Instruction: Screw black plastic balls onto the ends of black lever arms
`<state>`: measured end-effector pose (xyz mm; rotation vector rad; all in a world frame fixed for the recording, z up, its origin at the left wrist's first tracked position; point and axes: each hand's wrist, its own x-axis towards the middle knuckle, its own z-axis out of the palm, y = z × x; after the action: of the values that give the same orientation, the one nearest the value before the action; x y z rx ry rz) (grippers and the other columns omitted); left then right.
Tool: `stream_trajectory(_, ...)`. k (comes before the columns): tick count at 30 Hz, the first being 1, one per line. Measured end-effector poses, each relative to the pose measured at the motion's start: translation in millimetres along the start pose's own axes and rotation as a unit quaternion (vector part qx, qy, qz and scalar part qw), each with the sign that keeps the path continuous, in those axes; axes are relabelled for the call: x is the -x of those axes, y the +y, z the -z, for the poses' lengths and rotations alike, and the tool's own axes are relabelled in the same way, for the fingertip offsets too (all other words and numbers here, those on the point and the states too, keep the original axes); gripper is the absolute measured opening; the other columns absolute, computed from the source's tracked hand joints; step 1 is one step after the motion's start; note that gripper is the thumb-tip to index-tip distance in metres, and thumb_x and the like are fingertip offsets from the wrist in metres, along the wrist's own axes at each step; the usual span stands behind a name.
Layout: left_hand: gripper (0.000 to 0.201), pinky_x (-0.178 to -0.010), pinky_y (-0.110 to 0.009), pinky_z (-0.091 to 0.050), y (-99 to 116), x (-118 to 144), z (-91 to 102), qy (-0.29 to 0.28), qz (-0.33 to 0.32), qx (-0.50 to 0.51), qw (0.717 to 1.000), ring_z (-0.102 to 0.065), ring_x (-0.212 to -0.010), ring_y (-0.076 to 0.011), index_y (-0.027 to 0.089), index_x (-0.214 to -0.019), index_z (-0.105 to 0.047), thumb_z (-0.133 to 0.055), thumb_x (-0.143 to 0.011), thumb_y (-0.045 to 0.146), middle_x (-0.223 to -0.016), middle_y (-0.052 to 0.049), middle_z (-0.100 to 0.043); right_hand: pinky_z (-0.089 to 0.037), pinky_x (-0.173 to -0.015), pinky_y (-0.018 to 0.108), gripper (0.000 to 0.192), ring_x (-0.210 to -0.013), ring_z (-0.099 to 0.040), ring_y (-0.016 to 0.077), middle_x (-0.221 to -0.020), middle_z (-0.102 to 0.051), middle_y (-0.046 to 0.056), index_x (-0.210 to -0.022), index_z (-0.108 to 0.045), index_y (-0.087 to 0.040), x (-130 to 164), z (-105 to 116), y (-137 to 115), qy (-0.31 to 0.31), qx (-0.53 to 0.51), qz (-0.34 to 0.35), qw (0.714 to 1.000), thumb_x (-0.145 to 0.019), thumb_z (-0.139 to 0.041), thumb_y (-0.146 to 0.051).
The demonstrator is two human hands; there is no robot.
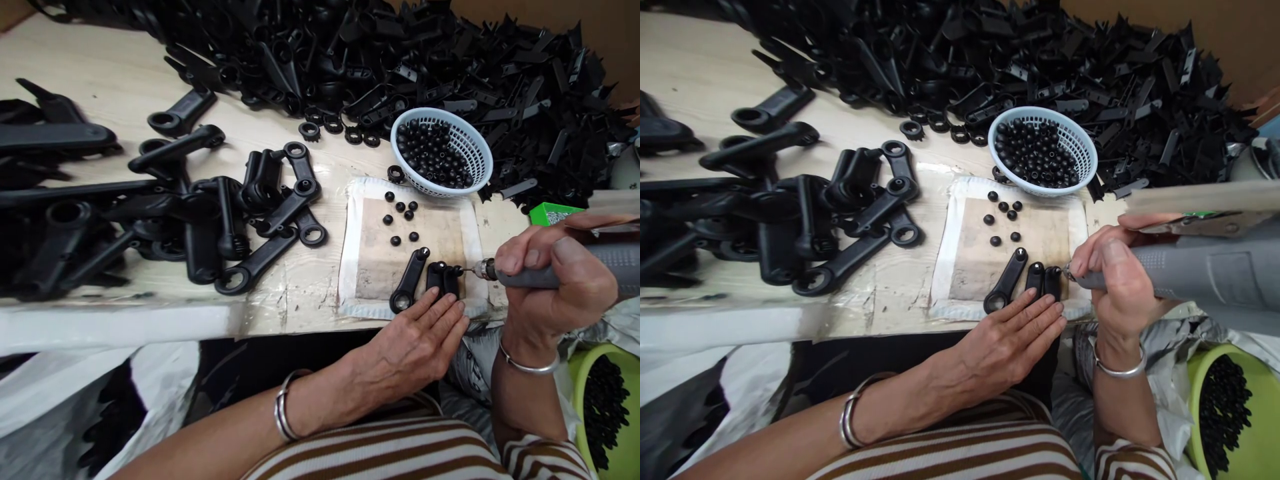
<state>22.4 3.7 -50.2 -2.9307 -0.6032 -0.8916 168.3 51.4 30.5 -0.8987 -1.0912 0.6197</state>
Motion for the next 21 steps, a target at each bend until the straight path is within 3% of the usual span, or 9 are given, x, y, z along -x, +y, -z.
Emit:
stream_trajectory(5, 0.032, -0.106, -0.042, -0.046, 0.7, 0.2, -1.3, 0.014, 0.006, 0.004, 1.000, -0.063, -0.117, -0.0242, 0.007, -0.119, -0.063, -0.044, -0.093, 0.009, -0.124, -0.013, -0.067, -0.039, -0.037, 0.027, 0.017, -0.038, -0.045, 0.0103, -0.050, -0.048, -0.010, -0.084, -0.062, -0.026, -2.3, -1.0, -1.9, 0.011, -0.001, 0.005, 1.000, -0.071, -0.068, -0.017)
stream_trajectory(10, 0.031, -0.107, -0.043, -0.044, 0.4, 0.3, -0.9, 0.001, 0.002, 0.004, 1.000, -0.062, -0.119, -0.0245, 0.007, -0.120, -0.062, -0.046, -0.094, 0.010, -0.127, -0.015, -0.065, -0.039, -0.034, 0.025, 0.014, -0.037, -0.046, 0.0093, -0.048, -0.044, -0.009, -0.068, -0.058, -0.025, -6.9, -2.2, 1.0, -0.038, 0.013, 0.000, 0.999, -0.073, -0.071, -0.026)
stream_trajectory(15, 0.031, -0.107, -0.042, -0.044, -0.8, -0.6, 1.7, -0.004, 0.005, 0.012, 1.000, -0.062, -0.119, -0.0242, 0.007, -0.120, -0.062, -0.044, -0.095, 0.011, -0.127, -0.014, -0.066, -0.038, -0.032, 0.026, 0.012, -0.034, -0.043, 0.0098, -0.046, -0.047, -0.010, -0.079, -0.064, -0.027, -3.3, -9.7, 4.0, 0.013, 0.005, 0.006, 1.000, -0.071, -0.071, -0.021)
stream_trajectory(21, 0.032, -0.106, -0.040, -0.046, -1.9, -2.4, 3.4, -0.001, 0.005, 0.010, 1.000, -0.063, -0.117, -0.0234, 0.008, -0.119, -0.064, -0.042, -0.095, 0.010, -0.125, -0.012, -0.067, -0.037, -0.033, 0.028, 0.013, -0.036, -0.042, 0.0098, -0.051, -0.050, -0.008, -0.075, -0.065, -0.027, -0.9, -13.5, 3.8, -0.033, 0.003, 0.002, 0.999, -0.071, -0.070, -0.016)
